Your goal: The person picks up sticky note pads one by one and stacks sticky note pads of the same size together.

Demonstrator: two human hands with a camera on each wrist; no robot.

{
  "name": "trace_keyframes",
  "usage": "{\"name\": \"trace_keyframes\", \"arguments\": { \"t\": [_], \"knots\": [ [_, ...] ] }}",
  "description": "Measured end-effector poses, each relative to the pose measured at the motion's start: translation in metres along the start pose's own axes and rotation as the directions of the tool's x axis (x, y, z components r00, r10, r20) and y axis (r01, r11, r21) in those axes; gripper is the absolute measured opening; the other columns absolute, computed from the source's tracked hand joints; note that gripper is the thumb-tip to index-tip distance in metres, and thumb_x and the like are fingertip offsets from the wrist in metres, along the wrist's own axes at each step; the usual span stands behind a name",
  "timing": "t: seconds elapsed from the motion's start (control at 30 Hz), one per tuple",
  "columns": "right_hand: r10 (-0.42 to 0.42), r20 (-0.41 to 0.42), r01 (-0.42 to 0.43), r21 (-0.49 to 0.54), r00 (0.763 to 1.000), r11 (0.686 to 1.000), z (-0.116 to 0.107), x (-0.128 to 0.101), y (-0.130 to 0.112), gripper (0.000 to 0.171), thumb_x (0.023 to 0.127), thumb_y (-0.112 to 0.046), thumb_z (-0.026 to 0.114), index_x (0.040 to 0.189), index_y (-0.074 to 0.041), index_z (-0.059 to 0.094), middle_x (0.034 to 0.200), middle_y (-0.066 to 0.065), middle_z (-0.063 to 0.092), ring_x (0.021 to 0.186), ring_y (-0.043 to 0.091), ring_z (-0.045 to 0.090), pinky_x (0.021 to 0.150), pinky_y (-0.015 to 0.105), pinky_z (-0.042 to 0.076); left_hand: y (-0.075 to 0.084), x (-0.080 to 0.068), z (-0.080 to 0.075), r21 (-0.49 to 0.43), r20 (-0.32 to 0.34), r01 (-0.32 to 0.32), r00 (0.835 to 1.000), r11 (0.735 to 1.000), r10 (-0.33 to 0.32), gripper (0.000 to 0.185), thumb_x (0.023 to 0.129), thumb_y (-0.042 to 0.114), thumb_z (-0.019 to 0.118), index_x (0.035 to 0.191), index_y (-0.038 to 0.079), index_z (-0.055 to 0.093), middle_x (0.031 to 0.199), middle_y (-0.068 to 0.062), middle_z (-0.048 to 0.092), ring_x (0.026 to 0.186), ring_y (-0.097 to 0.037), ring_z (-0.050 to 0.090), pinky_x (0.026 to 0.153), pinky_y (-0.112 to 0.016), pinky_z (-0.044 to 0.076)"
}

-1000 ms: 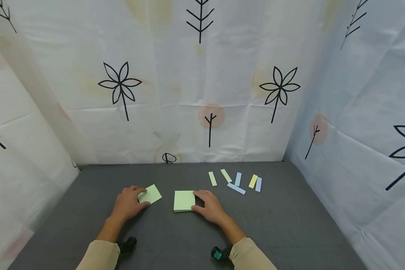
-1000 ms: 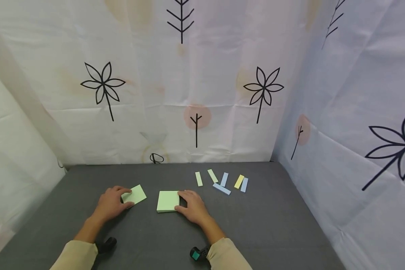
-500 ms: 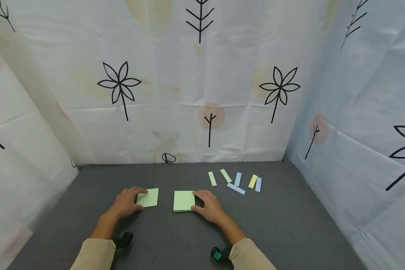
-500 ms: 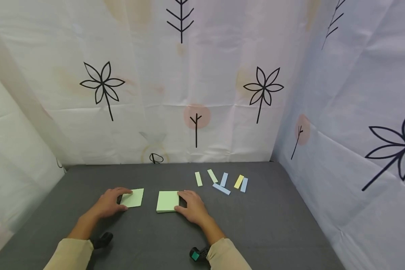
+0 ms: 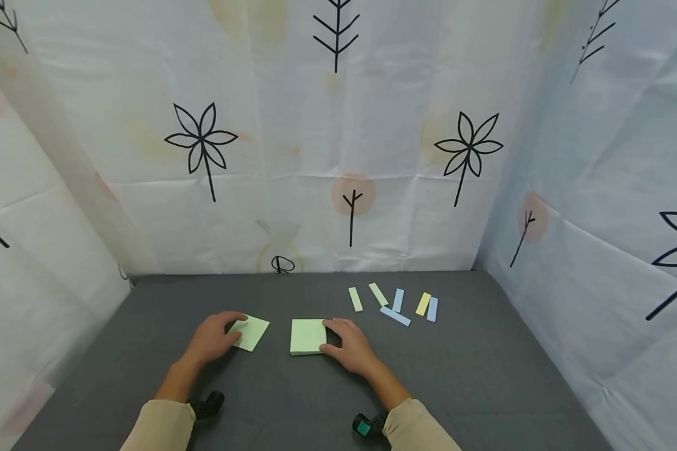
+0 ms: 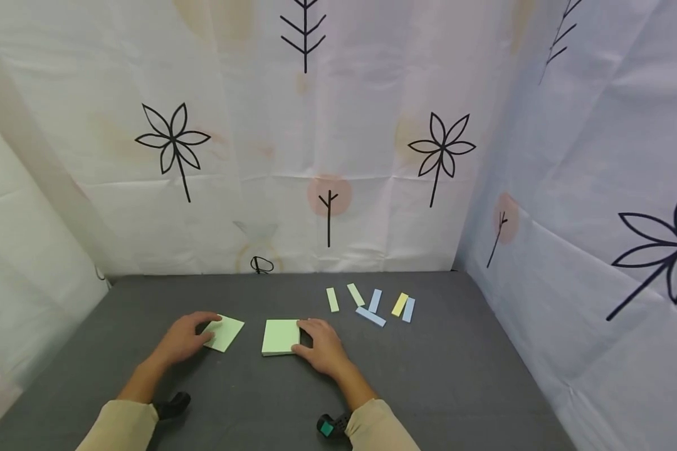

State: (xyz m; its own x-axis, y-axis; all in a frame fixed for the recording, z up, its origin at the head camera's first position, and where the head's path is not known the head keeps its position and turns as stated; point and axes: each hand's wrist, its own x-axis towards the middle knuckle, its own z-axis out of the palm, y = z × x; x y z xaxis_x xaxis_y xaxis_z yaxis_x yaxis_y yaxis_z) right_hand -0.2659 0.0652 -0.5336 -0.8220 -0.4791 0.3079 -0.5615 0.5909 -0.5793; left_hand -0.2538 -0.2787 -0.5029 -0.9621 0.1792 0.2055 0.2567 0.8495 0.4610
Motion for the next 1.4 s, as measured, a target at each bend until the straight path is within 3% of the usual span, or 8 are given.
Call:
{"name": "trace_keyframes", "arguments": {
  "t": [0.07,0.13,0.23,0.47,0.7,0.9,1.17,1.4],
  "knots": [
    [0.002,-0.001,-0.002,0.0,1.0,1.0,-0.001,0.0,0.0,0.053,0.092,-0.03,0.068,0.137,-0.006,0.055,0.137,0.013,0.054,0.13,0.032,0.045,0.102,0.053,0.037,0.005,-0.002,0.006,0.044,-0.051,0.049,0.998,0.998,-0.047,0.044,0.089,0.031,0.07,0.124,0.005,0.065,0.126,-0.023,0.058,0.115,-0.047,0.051,0.089,-0.065,0.038],
    [0.0,-0.003,0.0,0.0,1.0,1.0,-0.001,0.0,0.0,0.053,0.091,-0.029,0.069,0.137,-0.006,0.055,0.137,0.014,0.054,0.129,0.032,0.045,0.102,0.053,0.037,0.011,-0.004,0.012,0.097,-0.067,0.1,0.993,0.99,-0.094,0.062,0.084,0.048,0.071,0.128,0.006,0.062,0.128,-0.023,0.055,0.115,-0.048,0.048,0.088,-0.066,0.037],
    [0.002,0.003,-0.002,-0.009,1.0,1.0,-0.001,0.0,-0.001,0.052,0.091,-0.029,0.069,0.137,-0.006,0.056,0.137,0.013,0.054,0.13,0.032,0.045,0.103,0.052,0.037,0.018,-0.007,0.017,0.155,-0.061,0.146,0.989,0.977,-0.138,0.076,0.076,0.058,0.074,0.131,0.007,0.059,0.128,-0.023,0.051,0.114,-0.047,0.046,0.086,-0.066,0.036],
    [-0.005,-0.001,0.005,-0.012,1.0,1.0,-0.001,0.0,-0.001,0.053,0.091,-0.03,0.069,0.136,-0.006,0.056,0.136,0.014,0.054,0.129,0.033,0.045,0.102,0.052,0.038,0.021,-0.008,0.016,0.164,-0.033,0.127,0.992,0.978,-0.123,0.074,0.076,0.047,0.079,0.134,0.007,0.056,0.127,-0.024,0.053,0.114,-0.048,0.045,0.086,-0.066,0.035],
    [-0.005,-0.001,0.005,-0.01,1.0,1.0,0.0,0.001,0.0,0.053,0.092,-0.03,0.068,0.137,-0.006,0.056,0.136,0.014,0.054,0.129,0.032,0.045,0.102,0.053,0.037,0.015,-0.009,0.013,0.154,-0.045,-0.005,0.999,0.988,0.012,0.05,0.078,0.028,0.081,0.121,0.007,0.065,0.129,-0.021,0.058,0.12,-0.045,0.047,0.092,-0.065,0.035],
    [-0.008,0.004,0.008,-0.012,1.0,1.0,-0.001,0.0,-0.001,0.053,0.091,-0.03,0.069,0.136,-0.005,0.056,0.136,0.014,0.054,0.129,0.033,0.045,0.102,0.053,0.038,0.007,-0.008,0.015,0.194,-0.086,-0.088,0.991,0.977,0.106,0.024,0.078,0.02,0.081,0.098,0.012,0.07,0.11,-0.011,0.067,0.108,-0.038,0.057,0.089,-0.057,0.042],
    [-0.004,0.003,0.004,0.005,1.0,1.0,-0.002,0.001,-0.002,0.052,0.091,-0.028,0.069,0.136,-0.005,0.056,0.137,0.015,0.054,0.13,0.033,0.045,0.103,0.052,0.037,0.004,-0.006,0.016,0.277,-0.095,-0.164,0.976,0.947,0.197,0.02,0.075,0.023,0.083,0.089,0.016,0.071,0.091,-0.003,0.07,0.086,-0.028,0.065,0.08,-0.052,0.048],
    [-0.007,-0.003,0.007,-0.002,1.0,1.0,-0.001,0.001,-0.001,0.052,0.091,-0.029,0.069,0.136,-0.005,0.056,0.136,0.014,0.055,0.129,0.032,0.045,0.103,0.052,0.037,0.006,-0.008,0.016,0.312,-0.11,-0.161,0.973,0.936,0.204,0.021,0.075,0.024,0.082,0.091,0.015,0.071,0.093,-0.004,0.071,0.087,-0.028,0.066,0.08,-0.054,0.047]
  ]
}}
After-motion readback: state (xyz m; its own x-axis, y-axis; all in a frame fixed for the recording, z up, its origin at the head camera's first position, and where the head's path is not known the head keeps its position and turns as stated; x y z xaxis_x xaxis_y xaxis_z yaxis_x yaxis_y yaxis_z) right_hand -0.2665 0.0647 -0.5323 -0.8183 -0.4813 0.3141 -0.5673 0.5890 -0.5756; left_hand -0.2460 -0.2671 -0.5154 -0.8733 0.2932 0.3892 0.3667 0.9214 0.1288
